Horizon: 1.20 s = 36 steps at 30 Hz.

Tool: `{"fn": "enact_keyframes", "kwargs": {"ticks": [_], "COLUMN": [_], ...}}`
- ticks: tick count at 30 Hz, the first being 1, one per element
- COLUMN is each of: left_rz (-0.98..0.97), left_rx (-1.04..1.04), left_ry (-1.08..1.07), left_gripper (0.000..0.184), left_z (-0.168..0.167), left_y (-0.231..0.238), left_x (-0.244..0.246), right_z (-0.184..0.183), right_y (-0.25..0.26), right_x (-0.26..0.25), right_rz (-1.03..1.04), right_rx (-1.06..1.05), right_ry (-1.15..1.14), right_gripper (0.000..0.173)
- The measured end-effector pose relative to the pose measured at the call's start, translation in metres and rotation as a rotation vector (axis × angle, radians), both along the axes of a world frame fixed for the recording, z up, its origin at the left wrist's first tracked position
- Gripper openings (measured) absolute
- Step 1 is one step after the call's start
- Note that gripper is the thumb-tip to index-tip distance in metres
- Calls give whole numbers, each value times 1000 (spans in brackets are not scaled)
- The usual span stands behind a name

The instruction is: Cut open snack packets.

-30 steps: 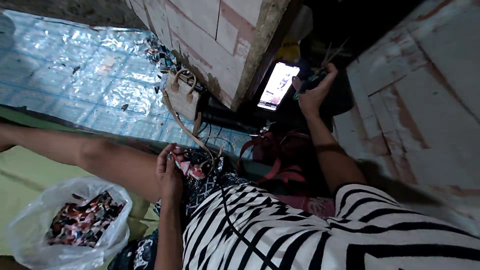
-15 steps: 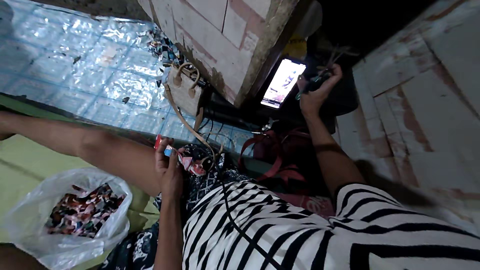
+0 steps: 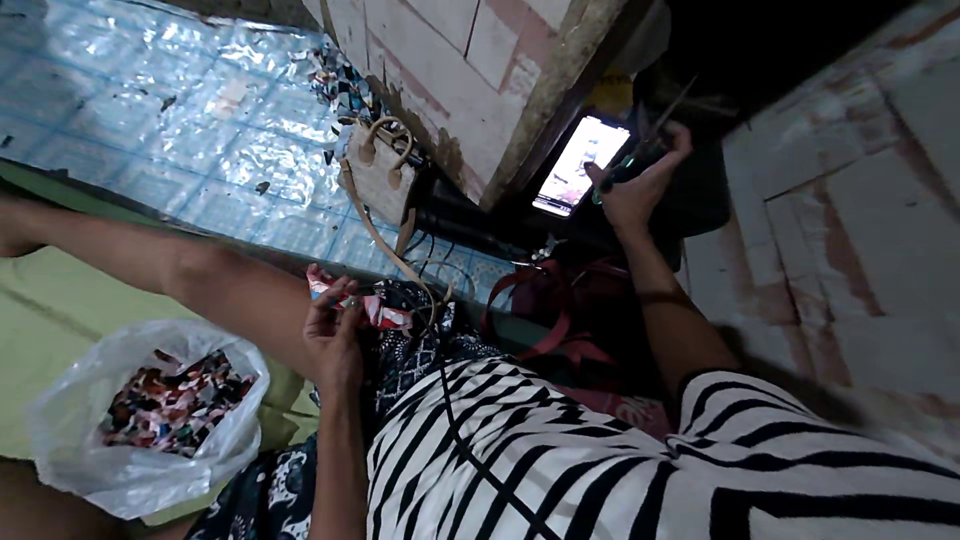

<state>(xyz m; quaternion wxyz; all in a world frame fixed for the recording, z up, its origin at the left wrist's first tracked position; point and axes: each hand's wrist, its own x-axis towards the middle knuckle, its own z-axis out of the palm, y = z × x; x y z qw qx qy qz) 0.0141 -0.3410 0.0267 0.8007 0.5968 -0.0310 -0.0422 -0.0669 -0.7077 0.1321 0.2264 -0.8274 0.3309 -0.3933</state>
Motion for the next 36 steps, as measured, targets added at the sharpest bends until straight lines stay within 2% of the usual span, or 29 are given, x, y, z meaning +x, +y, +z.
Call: {"fn": "enact_keyframes", "kwargs": {"ticks": [4, 7, 9, 11, 16, 19, 25, 27, 29, 32, 36], "left_rz": [-8, -4, -11, -21, -47, -27, -36, -31, -29, -29, -26], "left_rx": [-1, -1, 18, 31, 23, 9, 8, 14, 9, 12, -1], "left_ry": [21, 26, 26, 21, 10, 13, -8, -6, 3, 1, 0], "left_gripper": [29, 27, 27, 29, 34, 38, 42, 41, 41, 39, 40], "left_z": [0, -2, -2, -2, -3, -5, -8, -7, -7, -9, -10], "left_y": [-1, -1, 0, 0, 1, 0, 1, 1, 1, 0, 0], "left_x": [0, -1, -1, -1, -1, 0, 2, 1, 1, 1, 1], "right_z": [7, 7, -8, -17, 1, -29, -38, -34, -17, -20, -20], "right_y": [0, -13, -44, -59, -14, -54, -57, -55, -45, -63, -63], "right_x": [0, 2, 11, 16, -2, 6, 9, 10, 8, 11, 7], "right_rz": [-39, -42, -36, -19, 8, 98, 92, 60, 18, 43, 84], "right_rx": [27, -7, -143, -192, 94, -51, -57, -29, 86, 65, 113], "right_ry": [29, -130, -329, -435, -231, -367, -210, -191, -185, -401, -411], "right_gripper": [87, 81, 78, 79, 77, 91, 100, 97, 96, 99, 101]}}
